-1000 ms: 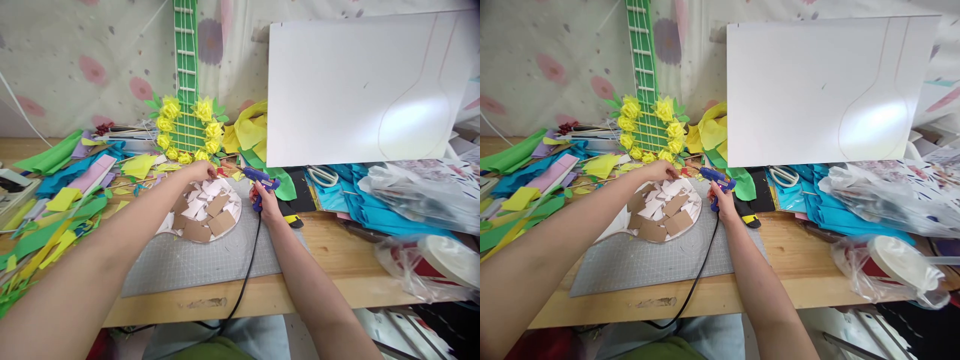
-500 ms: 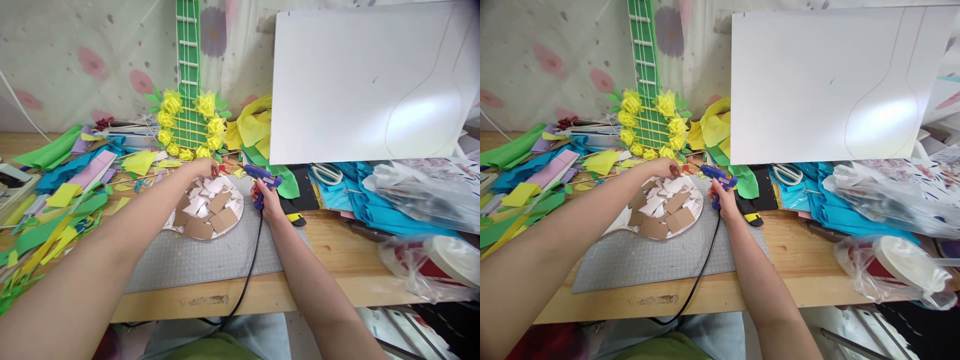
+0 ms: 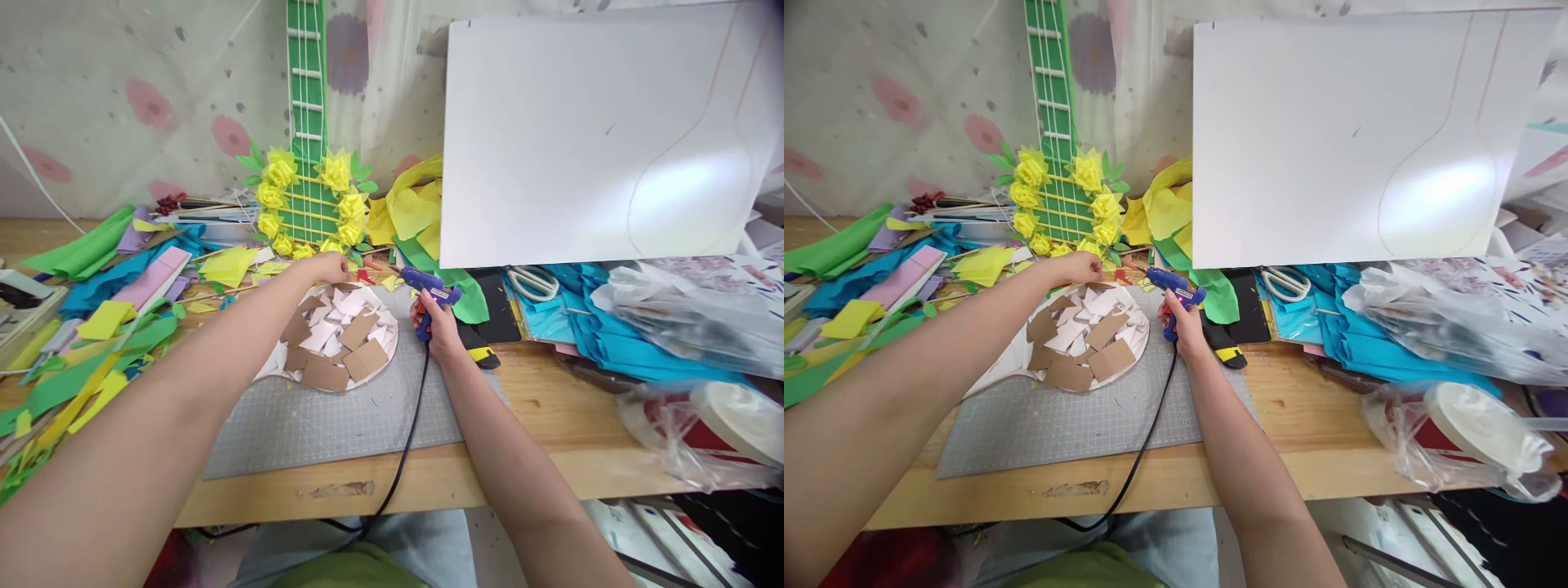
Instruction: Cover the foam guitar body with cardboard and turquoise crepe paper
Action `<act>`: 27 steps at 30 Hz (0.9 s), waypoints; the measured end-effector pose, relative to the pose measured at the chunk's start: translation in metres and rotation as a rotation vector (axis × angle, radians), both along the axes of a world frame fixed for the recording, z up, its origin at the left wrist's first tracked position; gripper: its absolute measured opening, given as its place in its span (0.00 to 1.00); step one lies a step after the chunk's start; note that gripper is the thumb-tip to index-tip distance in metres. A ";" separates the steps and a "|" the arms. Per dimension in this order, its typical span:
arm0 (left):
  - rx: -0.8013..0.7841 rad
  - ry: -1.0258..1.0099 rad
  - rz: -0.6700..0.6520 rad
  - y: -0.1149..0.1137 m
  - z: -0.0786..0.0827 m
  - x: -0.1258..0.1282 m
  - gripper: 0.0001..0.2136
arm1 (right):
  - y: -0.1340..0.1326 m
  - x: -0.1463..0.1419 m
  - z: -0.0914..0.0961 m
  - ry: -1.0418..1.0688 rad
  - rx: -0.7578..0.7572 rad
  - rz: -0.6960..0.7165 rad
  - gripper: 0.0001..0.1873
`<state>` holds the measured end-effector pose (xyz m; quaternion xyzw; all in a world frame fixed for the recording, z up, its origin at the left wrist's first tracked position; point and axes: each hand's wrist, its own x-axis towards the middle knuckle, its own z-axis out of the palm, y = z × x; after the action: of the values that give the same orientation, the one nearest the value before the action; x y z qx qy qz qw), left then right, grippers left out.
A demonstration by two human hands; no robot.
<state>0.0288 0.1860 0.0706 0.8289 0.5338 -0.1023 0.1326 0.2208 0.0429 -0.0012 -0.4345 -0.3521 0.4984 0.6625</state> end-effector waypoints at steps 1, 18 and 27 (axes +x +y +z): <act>0.003 0.033 -0.008 -0.002 -0.001 0.002 0.19 | 0.000 0.000 0.000 -0.004 -0.002 -0.002 0.21; -0.019 0.196 0.125 -0.008 -0.005 0.021 0.21 | 0.000 0.002 0.000 -0.023 -0.012 -0.013 0.23; -0.090 0.034 0.041 -0.007 0.002 0.003 0.15 | 0.001 0.003 -0.001 -0.009 -0.030 -0.033 0.24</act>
<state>0.0321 0.1794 0.0727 0.8091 0.5477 -0.1375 0.1626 0.2238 0.0444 -0.0017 -0.4524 -0.3402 0.4909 0.6623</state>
